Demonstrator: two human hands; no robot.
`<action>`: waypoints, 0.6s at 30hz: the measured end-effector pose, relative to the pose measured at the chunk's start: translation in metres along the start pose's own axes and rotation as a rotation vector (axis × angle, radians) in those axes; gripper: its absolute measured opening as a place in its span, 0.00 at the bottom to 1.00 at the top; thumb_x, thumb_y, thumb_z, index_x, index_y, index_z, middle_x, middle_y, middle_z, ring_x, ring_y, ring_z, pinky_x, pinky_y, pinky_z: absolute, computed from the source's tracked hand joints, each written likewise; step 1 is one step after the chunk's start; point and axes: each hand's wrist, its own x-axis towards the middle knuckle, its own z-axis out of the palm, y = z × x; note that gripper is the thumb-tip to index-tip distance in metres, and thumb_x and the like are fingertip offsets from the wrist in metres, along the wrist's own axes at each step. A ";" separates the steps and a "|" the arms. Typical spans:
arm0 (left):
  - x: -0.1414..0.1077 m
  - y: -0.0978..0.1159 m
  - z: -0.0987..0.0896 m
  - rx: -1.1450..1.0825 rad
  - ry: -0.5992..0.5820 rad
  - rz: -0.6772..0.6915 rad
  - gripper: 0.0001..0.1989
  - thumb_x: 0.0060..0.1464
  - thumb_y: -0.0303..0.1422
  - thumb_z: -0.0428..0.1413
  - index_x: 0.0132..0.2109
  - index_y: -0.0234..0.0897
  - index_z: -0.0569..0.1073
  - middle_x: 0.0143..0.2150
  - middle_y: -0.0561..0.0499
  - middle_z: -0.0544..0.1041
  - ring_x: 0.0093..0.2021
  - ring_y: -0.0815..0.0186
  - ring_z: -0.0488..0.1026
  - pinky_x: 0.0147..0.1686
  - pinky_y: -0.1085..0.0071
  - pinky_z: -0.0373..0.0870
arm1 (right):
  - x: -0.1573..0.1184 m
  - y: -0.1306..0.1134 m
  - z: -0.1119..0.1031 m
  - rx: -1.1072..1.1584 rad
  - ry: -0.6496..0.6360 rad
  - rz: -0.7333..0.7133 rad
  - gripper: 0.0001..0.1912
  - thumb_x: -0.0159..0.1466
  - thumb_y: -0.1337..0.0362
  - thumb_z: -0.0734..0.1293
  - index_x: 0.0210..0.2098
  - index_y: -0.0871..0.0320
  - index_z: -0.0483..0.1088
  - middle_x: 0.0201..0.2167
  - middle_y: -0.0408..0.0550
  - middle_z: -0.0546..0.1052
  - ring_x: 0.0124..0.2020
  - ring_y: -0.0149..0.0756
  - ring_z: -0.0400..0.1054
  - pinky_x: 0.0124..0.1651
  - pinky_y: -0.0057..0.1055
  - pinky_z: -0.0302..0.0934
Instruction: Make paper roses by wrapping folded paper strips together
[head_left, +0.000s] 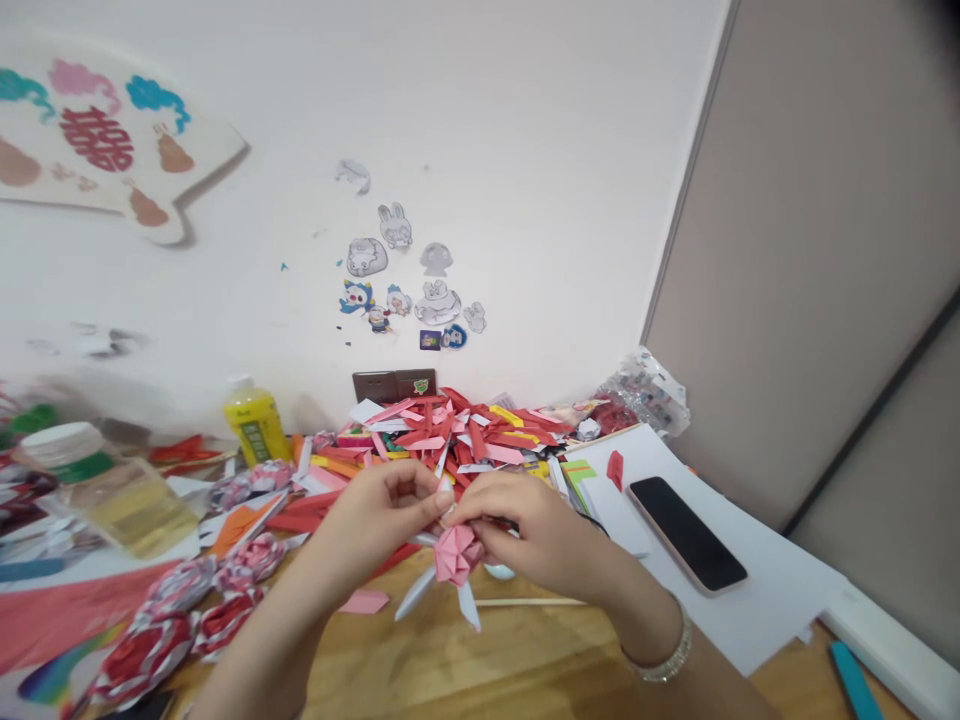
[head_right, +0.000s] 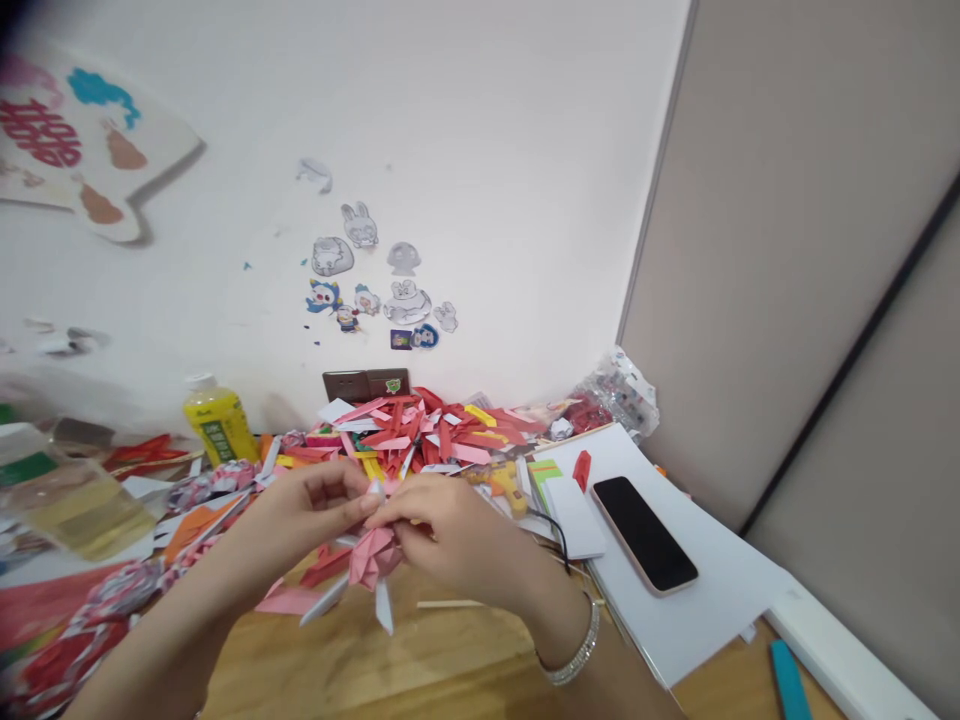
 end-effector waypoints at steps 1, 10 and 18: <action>0.000 0.000 0.000 0.012 0.000 0.000 0.12 0.41 0.40 0.61 0.25 0.35 0.71 0.21 0.55 0.73 0.25 0.65 0.72 0.28 0.69 0.70 | 0.000 0.000 0.000 -0.013 -0.013 -0.031 0.15 0.58 0.78 0.61 0.35 0.56 0.74 0.31 0.44 0.76 0.34 0.31 0.67 0.40 0.27 0.60; -0.003 -0.001 0.004 -0.011 -0.059 -0.022 0.10 0.42 0.37 0.61 0.24 0.36 0.70 0.21 0.56 0.72 0.24 0.68 0.71 0.25 0.73 0.68 | -0.002 0.007 -0.004 -0.142 -0.034 -0.141 0.14 0.56 0.78 0.60 0.33 0.57 0.73 0.27 0.43 0.74 0.29 0.31 0.64 0.36 0.27 0.58; -0.003 0.002 0.005 0.035 -0.052 -0.015 0.10 0.42 0.37 0.60 0.23 0.37 0.70 0.20 0.57 0.71 0.23 0.67 0.71 0.24 0.73 0.68 | -0.003 0.001 0.000 -0.255 -0.061 -0.195 0.10 0.59 0.75 0.59 0.32 0.58 0.70 0.26 0.45 0.71 0.31 0.33 0.62 0.37 0.29 0.57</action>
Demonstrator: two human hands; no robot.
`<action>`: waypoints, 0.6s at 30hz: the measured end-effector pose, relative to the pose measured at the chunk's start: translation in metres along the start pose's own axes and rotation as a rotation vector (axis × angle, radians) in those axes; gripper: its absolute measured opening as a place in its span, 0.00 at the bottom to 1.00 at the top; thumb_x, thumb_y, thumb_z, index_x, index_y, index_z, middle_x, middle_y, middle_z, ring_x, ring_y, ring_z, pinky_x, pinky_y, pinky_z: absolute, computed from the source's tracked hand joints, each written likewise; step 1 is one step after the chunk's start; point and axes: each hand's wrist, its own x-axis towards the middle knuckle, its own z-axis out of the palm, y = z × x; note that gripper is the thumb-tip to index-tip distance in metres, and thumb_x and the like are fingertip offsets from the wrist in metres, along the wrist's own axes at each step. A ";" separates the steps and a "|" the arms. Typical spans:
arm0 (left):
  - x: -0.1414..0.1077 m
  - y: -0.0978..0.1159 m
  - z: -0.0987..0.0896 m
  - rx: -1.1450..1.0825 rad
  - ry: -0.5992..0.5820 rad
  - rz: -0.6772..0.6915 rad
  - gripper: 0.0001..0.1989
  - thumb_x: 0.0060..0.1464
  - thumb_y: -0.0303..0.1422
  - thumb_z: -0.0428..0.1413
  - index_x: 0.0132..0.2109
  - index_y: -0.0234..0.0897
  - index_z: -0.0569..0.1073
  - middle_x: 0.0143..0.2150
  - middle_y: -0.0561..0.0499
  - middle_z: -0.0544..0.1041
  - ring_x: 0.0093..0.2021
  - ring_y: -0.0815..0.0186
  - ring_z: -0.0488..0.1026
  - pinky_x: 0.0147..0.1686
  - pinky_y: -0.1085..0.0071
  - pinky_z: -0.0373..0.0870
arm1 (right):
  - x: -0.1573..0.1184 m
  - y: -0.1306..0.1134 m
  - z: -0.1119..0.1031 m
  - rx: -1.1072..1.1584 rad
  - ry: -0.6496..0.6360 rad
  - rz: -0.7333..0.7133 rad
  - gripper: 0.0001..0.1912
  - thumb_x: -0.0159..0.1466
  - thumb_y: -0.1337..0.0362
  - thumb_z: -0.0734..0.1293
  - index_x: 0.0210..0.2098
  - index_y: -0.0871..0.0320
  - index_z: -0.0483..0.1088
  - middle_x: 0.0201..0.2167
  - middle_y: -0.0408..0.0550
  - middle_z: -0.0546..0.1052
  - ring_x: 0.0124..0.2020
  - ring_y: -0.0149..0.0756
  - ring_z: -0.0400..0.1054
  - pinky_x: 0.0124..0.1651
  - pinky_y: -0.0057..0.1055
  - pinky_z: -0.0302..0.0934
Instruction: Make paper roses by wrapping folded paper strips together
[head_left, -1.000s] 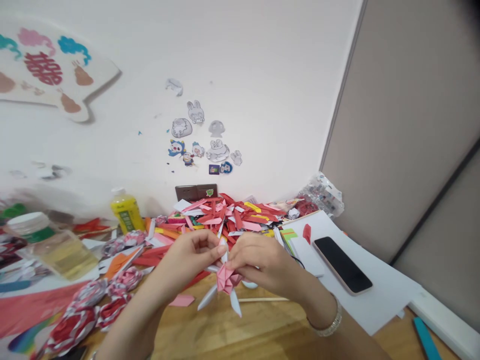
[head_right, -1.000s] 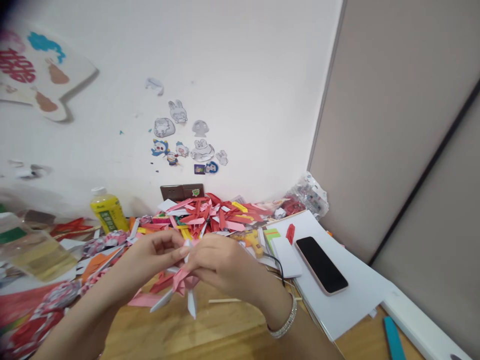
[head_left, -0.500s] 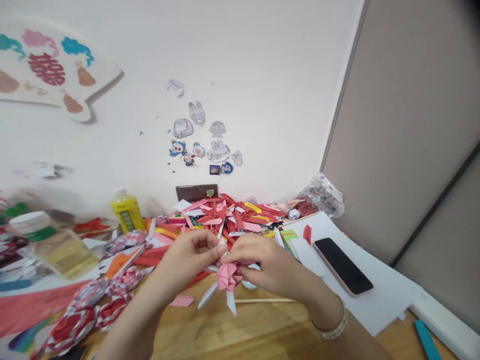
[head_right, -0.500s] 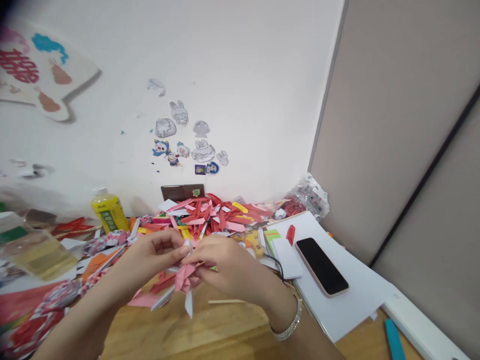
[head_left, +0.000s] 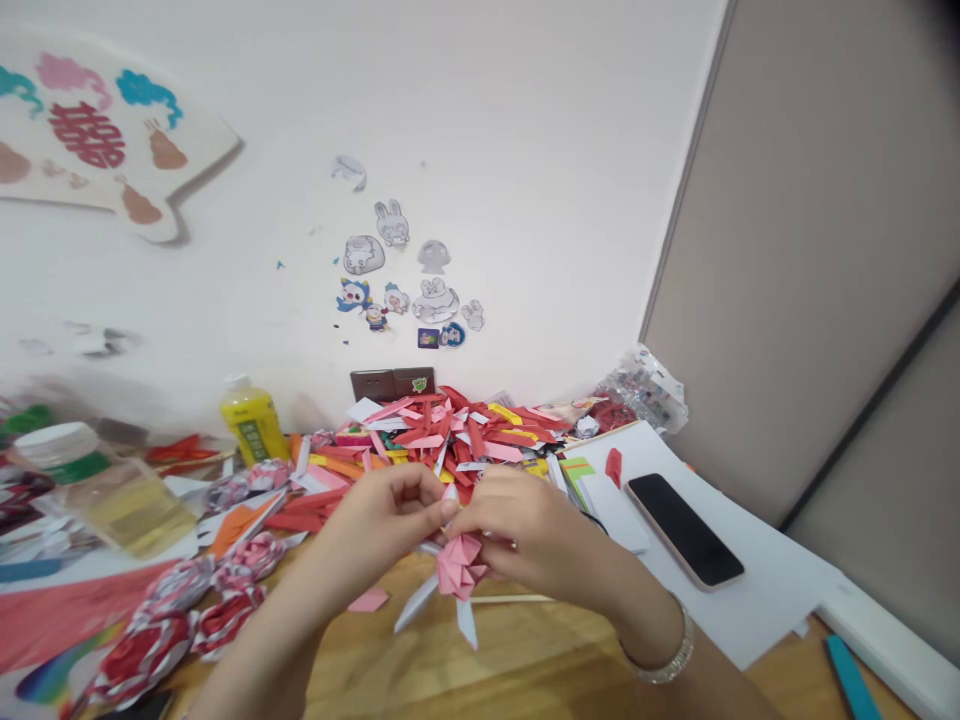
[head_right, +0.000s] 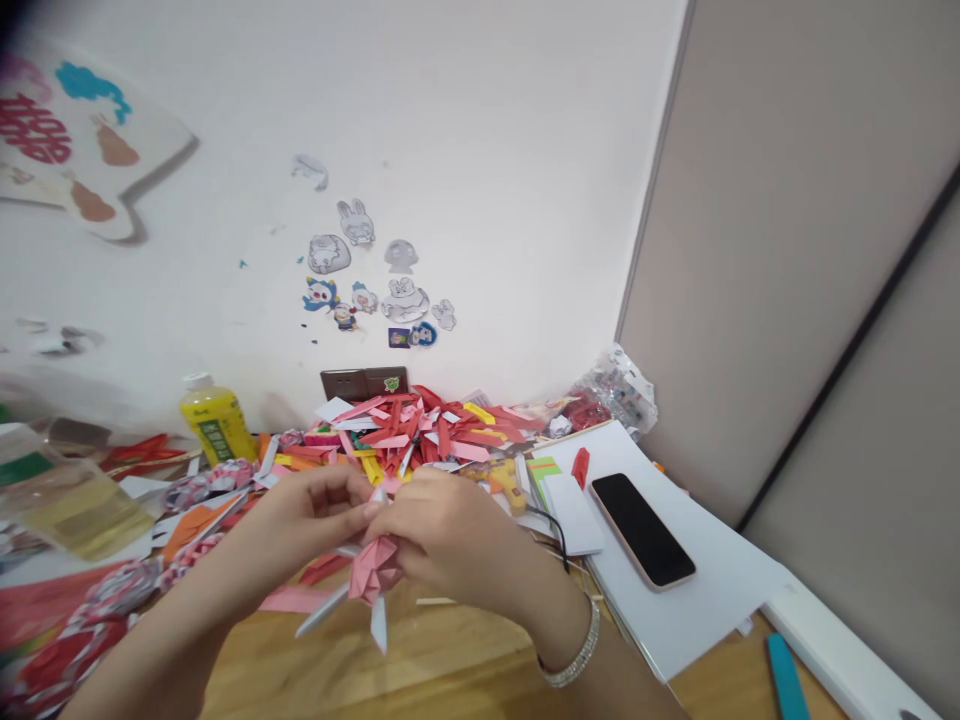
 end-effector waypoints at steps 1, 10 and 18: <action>0.000 0.000 0.000 0.011 0.009 0.007 0.09 0.42 0.37 0.60 0.24 0.36 0.70 0.20 0.56 0.71 0.24 0.67 0.71 0.24 0.73 0.68 | 0.000 0.000 0.002 0.000 0.008 0.014 0.10 0.59 0.75 0.60 0.32 0.58 0.70 0.27 0.45 0.71 0.31 0.33 0.62 0.37 0.28 0.57; 0.002 -0.001 -0.002 -0.014 0.069 0.023 0.11 0.41 0.39 0.61 0.24 0.36 0.71 0.20 0.56 0.71 0.23 0.67 0.69 0.24 0.72 0.67 | 0.002 0.001 0.002 0.200 0.147 0.132 0.12 0.58 0.76 0.61 0.35 0.57 0.74 0.30 0.45 0.77 0.33 0.32 0.68 0.37 0.28 0.62; 0.001 0.003 -0.007 -0.020 0.090 0.027 0.13 0.39 0.41 0.62 0.24 0.36 0.70 0.20 0.56 0.71 0.23 0.68 0.69 0.23 0.74 0.66 | 0.006 -0.005 -0.010 0.131 0.014 -0.093 0.15 0.66 0.73 0.54 0.43 0.61 0.71 0.37 0.53 0.76 0.38 0.35 0.67 0.42 0.34 0.62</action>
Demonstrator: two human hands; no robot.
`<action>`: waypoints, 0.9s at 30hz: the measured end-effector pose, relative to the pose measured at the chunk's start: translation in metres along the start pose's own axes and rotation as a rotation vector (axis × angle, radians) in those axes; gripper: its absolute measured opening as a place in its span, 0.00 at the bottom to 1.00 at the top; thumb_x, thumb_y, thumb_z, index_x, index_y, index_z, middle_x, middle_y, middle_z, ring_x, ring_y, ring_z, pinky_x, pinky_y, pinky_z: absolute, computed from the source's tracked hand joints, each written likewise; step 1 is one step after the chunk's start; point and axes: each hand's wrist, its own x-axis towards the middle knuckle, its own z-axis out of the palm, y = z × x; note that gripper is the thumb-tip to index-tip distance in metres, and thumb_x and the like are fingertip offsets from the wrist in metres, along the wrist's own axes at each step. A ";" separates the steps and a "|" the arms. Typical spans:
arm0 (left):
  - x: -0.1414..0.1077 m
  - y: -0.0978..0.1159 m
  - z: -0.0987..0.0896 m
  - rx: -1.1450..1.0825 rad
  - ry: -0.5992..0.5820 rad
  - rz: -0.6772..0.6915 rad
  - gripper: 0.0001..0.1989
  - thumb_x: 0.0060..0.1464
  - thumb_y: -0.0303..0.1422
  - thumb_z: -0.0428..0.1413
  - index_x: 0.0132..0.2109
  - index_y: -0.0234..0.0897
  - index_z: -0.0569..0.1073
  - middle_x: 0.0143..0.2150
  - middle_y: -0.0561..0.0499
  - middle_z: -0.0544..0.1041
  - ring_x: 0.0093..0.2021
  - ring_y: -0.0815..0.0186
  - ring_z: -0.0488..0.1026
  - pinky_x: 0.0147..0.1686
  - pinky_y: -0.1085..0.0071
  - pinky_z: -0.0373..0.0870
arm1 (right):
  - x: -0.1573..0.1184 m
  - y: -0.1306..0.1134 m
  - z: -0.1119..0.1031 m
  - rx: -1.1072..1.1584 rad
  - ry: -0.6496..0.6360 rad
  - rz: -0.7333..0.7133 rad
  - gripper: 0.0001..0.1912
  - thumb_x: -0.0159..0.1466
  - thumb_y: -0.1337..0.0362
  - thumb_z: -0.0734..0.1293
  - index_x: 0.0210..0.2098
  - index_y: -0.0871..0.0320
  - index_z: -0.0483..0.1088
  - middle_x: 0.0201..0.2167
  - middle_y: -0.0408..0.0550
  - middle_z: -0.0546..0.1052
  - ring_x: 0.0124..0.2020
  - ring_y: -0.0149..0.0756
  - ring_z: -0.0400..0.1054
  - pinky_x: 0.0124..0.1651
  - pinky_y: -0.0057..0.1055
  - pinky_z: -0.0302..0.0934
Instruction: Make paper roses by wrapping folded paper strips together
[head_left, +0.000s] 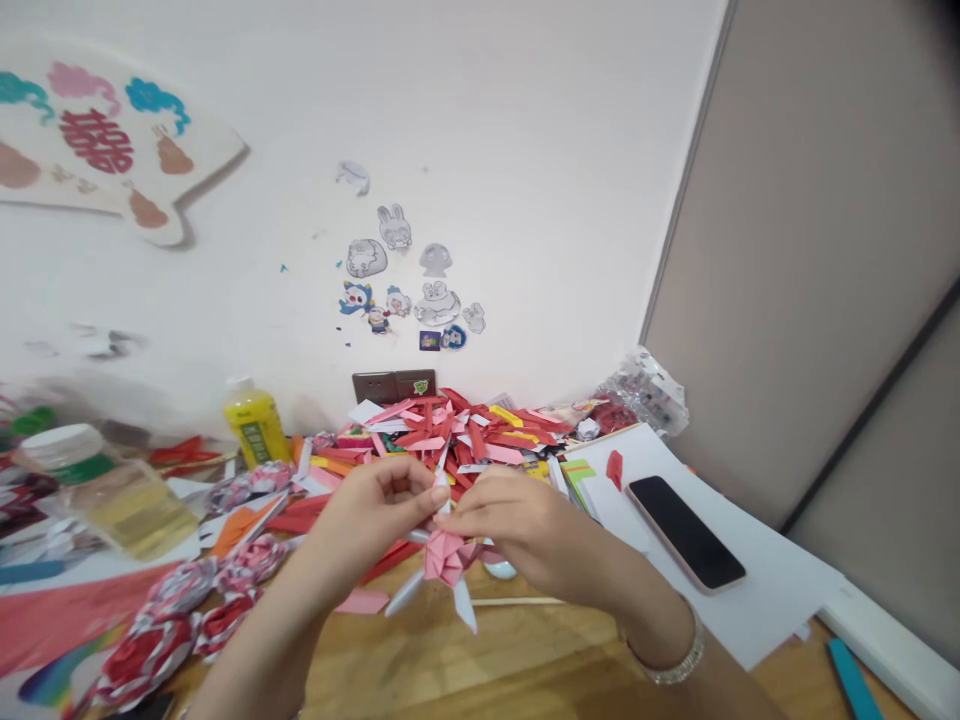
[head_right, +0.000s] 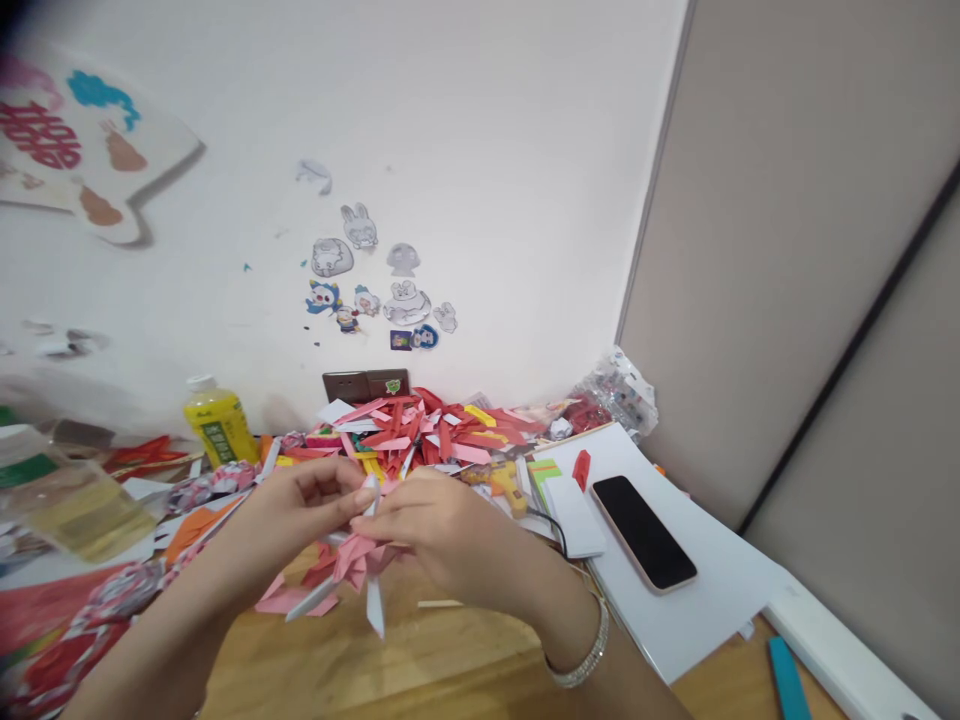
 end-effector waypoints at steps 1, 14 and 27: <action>-0.001 0.001 0.000 -0.013 0.006 0.009 0.13 0.40 0.41 0.62 0.24 0.36 0.70 0.20 0.56 0.71 0.23 0.69 0.69 0.23 0.74 0.66 | 0.000 -0.001 -0.001 0.010 0.011 0.021 0.16 0.66 0.73 0.54 0.45 0.59 0.70 0.38 0.52 0.76 0.38 0.34 0.67 0.42 0.33 0.62; -0.004 -0.005 0.010 0.033 0.181 0.268 0.07 0.50 0.36 0.56 0.36 0.39 0.70 0.28 0.54 0.73 0.28 0.67 0.71 0.26 0.74 0.69 | -0.008 0.018 0.002 0.510 0.430 0.617 0.06 0.57 0.67 0.67 0.35 0.58 0.68 0.33 0.45 0.75 0.36 0.33 0.71 0.40 0.29 0.64; -0.001 -0.003 0.026 0.192 -0.009 0.232 0.07 0.50 0.36 0.55 0.30 0.38 0.68 0.26 0.54 0.74 0.28 0.65 0.73 0.29 0.71 0.69 | 0.000 0.003 -0.001 0.223 0.312 0.511 0.07 0.59 0.72 0.64 0.31 0.57 0.73 0.28 0.41 0.75 0.30 0.30 0.67 0.35 0.25 0.59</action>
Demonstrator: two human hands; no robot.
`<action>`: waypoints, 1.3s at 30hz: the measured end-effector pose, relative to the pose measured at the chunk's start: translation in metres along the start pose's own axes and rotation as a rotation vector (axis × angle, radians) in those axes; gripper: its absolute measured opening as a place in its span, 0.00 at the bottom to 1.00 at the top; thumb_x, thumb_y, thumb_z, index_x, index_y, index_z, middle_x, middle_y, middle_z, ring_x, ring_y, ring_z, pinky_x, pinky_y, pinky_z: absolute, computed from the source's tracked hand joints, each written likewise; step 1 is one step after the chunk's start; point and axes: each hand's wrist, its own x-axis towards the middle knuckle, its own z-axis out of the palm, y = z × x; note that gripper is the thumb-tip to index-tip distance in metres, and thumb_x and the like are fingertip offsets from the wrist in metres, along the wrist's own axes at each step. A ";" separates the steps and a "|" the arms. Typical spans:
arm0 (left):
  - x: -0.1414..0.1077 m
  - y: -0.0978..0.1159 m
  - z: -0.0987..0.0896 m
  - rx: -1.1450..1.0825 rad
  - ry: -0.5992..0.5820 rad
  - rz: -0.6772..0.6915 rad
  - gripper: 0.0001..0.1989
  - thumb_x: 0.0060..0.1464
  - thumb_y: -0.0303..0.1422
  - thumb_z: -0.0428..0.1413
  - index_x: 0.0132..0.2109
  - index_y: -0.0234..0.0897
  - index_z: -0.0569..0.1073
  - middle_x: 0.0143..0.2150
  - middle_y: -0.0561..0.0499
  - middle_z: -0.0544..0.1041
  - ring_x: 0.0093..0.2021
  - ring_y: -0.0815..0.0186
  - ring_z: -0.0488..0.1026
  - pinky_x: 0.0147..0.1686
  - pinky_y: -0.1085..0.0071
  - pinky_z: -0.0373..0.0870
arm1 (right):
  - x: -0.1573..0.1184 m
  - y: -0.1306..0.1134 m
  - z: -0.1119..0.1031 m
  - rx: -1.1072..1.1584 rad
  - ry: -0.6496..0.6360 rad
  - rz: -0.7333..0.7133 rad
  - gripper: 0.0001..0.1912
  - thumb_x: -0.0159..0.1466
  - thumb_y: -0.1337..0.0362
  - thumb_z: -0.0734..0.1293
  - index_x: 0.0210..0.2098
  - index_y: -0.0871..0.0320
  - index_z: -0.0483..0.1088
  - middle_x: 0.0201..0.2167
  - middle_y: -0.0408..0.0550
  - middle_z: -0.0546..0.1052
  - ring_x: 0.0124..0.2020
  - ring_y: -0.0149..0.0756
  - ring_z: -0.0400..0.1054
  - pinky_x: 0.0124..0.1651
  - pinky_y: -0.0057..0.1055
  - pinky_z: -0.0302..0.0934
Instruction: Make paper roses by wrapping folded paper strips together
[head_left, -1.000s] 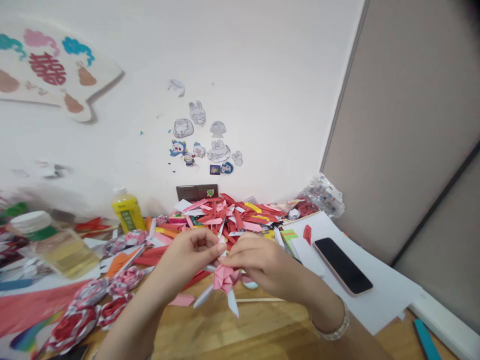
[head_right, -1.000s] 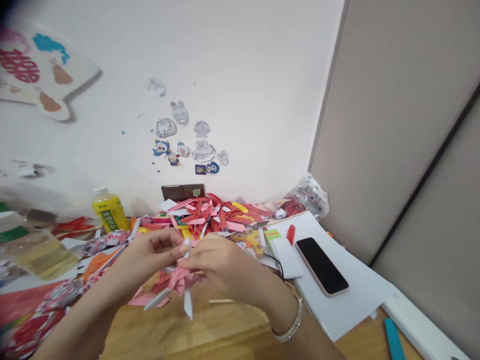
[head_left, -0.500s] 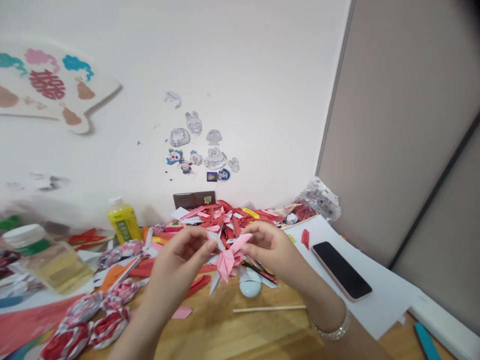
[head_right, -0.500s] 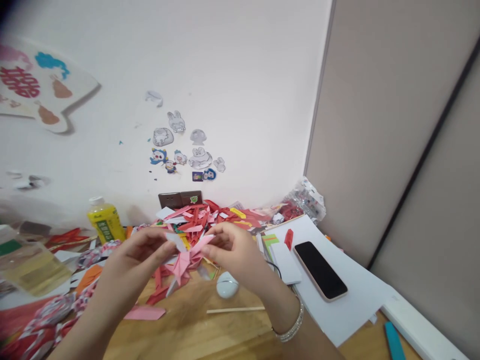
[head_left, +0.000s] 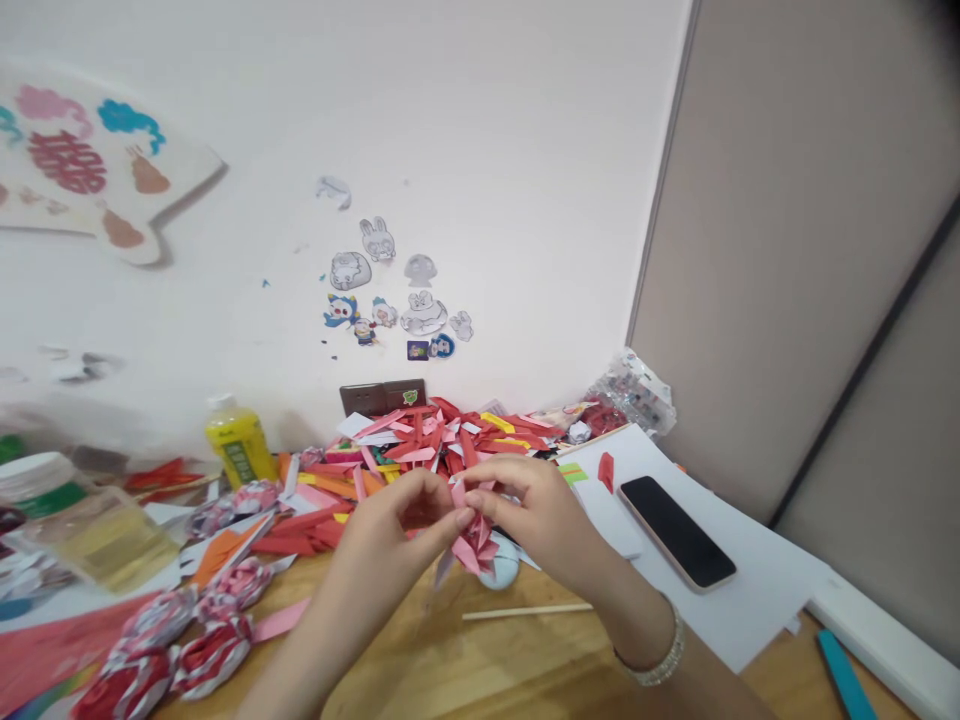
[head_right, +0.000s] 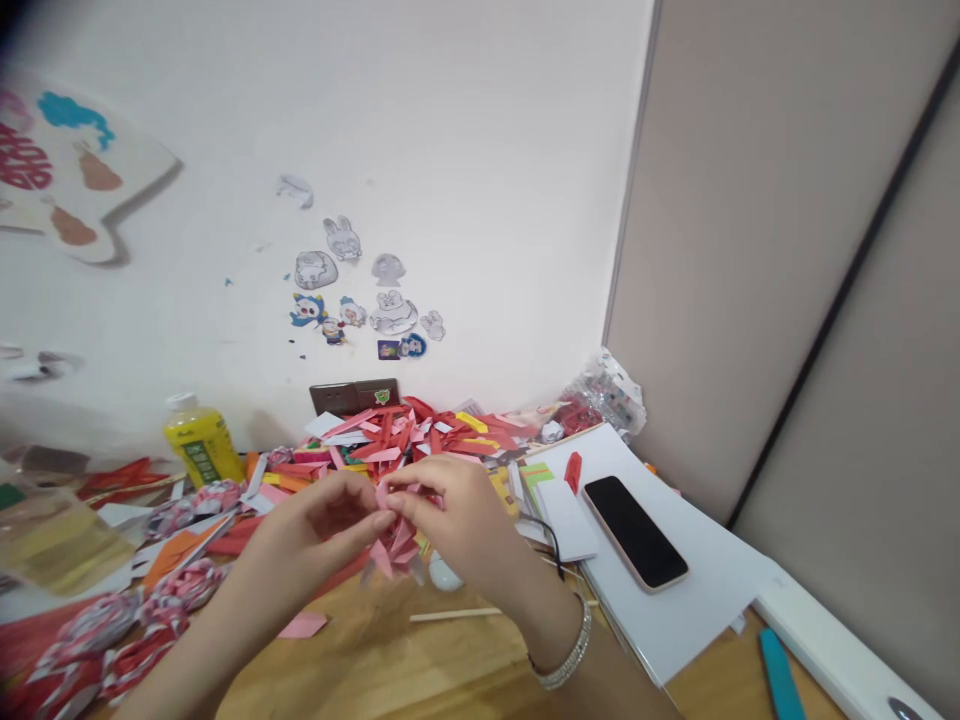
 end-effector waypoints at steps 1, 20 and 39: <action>0.000 -0.002 0.000 -0.011 0.005 -0.016 0.08 0.50 0.37 0.54 0.29 0.38 0.68 0.25 0.54 0.74 0.27 0.65 0.73 0.28 0.71 0.68 | 0.000 0.000 0.000 -0.028 -0.002 -0.026 0.08 0.60 0.72 0.63 0.31 0.57 0.74 0.28 0.41 0.75 0.30 0.30 0.67 0.35 0.25 0.59; -0.008 0.014 -0.006 0.351 0.245 0.269 0.06 0.50 0.35 0.55 0.31 0.39 0.75 0.27 0.52 0.78 0.30 0.64 0.74 0.32 0.70 0.68 | -0.003 -0.003 0.009 0.067 0.133 0.061 0.05 0.55 0.73 0.67 0.29 0.57 0.71 0.28 0.41 0.74 0.31 0.30 0.68 0.36 0.26 0.62; -0.013 0.024 -0.013 0.412 0.264 0.362 0.04 0.51 0.34 0.53 0.30 0.40 0.70 0.27 0.54 0.75 0.30 0.64 0.73 0.31 0.70 0.69 | -0.006 -0.006 0.012 0.027 0.153 0.005 0.06 0.56 0.73 0.67 0.32 0.56 0.71 0.31 0.41 0.73 0.34 0.30 0.67 0.38 0.26 0.61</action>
